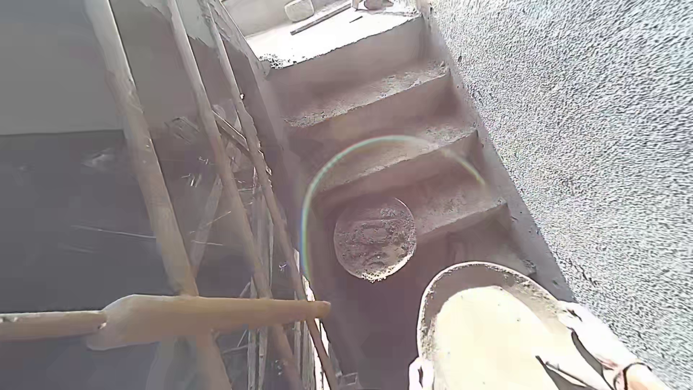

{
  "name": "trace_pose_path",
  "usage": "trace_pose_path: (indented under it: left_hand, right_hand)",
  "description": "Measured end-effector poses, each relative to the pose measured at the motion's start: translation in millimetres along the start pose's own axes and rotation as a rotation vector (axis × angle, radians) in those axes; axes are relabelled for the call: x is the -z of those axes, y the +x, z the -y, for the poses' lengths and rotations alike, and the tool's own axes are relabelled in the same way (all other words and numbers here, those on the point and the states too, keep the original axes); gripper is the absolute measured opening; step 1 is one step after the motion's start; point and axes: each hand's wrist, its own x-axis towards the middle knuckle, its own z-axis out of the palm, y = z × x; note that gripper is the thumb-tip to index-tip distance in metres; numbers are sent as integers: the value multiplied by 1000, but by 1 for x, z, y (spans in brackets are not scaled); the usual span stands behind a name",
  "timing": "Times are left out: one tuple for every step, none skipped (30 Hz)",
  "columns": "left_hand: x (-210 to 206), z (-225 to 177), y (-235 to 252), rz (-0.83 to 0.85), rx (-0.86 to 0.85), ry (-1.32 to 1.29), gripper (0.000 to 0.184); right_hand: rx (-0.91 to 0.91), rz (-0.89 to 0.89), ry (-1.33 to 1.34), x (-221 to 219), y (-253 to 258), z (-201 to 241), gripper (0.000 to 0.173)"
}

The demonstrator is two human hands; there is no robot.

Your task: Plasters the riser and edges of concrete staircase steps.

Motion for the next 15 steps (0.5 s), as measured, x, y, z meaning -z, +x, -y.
trace_pose_path:
  left_hand:
    - [-6,-20,-7,2,-13,-29,39]
    - [-13,-40,-5,24,-39,-47,41]
    - [-19,-55,-3,28,-57,-61,42]
    - [-26,-71,0,30,-68,-70,43]
    - [-34,-91,7,32,-83,-70,43]
    - [-42,-111,12,29,-92,-71,44]
    - [-51,-130,17,19,-105,-67,42]
    - [-61,-150,25,13,-120,-64,41]
    - [-71,-168,35,11,-130,-64,41]
    - [-81,-187,45,6,-137,-58,40]
    - [-91,-206,57,11,-147,-57,41]
    - [-103,-221,70,21,-152,-64,41]
    - [-115,-237,83,25,-163,-79,41]
    - [-125,-255,98,24,-178,-93,41]
    - [-134,-271,111,22,-189,-103,40]
  right_hand:
    - [6,-1,34,8,-6,24,35]
    - [24,-2,72,14,-6,52,33]
    - [36,4,108,21,-6,74,31]
    - [51,15,148,26,-5,96,30]
    - [70,27,181,30,1,118,30]
    - [86,36,210,33,9,137,30]
    - [93,47,234,35,16,155,29]
    - [104,56,249,37,26,174,29]
    - [122,60,252,39,38,194,29]
    - [138,70,253,39,51,212,29]
    - [151,79,257,39,65,231,30]
    - [162,84,255,42,79,250,30]
    - [175,91,254,43,95,269,31]
    - [190,98,252,40,112,291,32]
    - [195,104,251,37,127,309,33]
